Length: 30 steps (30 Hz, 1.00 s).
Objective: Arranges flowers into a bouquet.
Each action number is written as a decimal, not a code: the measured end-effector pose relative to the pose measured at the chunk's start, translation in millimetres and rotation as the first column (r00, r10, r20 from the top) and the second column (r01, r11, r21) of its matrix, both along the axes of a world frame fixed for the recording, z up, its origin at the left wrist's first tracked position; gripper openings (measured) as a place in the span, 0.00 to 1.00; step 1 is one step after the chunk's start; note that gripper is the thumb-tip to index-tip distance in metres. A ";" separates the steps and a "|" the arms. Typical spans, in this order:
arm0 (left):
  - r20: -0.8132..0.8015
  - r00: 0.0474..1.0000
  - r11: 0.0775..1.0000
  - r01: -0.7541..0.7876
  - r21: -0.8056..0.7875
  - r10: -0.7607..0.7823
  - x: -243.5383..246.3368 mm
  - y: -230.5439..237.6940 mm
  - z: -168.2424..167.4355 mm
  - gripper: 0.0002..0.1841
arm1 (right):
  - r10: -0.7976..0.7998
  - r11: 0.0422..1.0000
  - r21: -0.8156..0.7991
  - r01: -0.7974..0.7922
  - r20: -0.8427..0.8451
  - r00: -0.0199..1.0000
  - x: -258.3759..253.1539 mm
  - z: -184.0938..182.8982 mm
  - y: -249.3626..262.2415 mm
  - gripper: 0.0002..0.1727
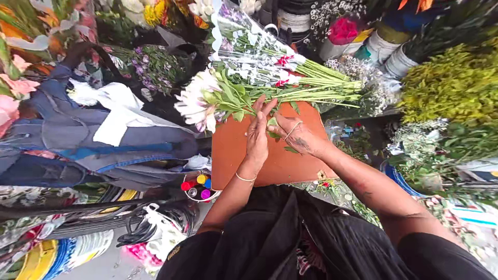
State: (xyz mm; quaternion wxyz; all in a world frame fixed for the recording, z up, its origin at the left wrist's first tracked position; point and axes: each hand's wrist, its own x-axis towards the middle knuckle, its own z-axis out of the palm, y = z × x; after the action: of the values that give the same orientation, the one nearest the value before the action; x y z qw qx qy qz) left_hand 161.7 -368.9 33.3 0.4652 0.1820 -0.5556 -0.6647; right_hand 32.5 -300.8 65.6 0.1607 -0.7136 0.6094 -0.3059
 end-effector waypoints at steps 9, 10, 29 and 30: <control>-0.108 0.927 0.858 -0.282 0.430 0.359 15.0 -35.7 -4.9 0.28 | -0.260 0.929 0.101 0.357 -0.509 0.820 -163.8 -114.5 171.0 0.16; -0.110 0.929 0.849 -0.270 0.454 0.355 18.7 -36.1 -8.9 0.27 | -0.258 0.923 0.113 0.368 -0.526 0.810 -184.6 -126.7 203.1 0.15; 0.111 0.889 0.646 -0.404 0.648 0.444 -2.9 -4.7 -73.3 0.23 | -0.775 0.518 0.324 0.791 -0.213 0.595 -359.5 -152.8 288.9 0.43; 0.155 0.888 0.601 -0.411 0.686 0.432 -0.9 -5.4 -82.1 0.21 | -0.733 0.612 0.264 0.746 -0.164 0.660 -348.5 -143.6 257.5 0.39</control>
State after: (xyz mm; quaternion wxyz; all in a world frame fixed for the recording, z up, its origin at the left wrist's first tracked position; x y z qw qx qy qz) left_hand 160.7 -374.3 -48.8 0.5112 0.4614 -0.1955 -0.6983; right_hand -316.0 -43.3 -78.0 0.1177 -0.3705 0.8919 -0.2313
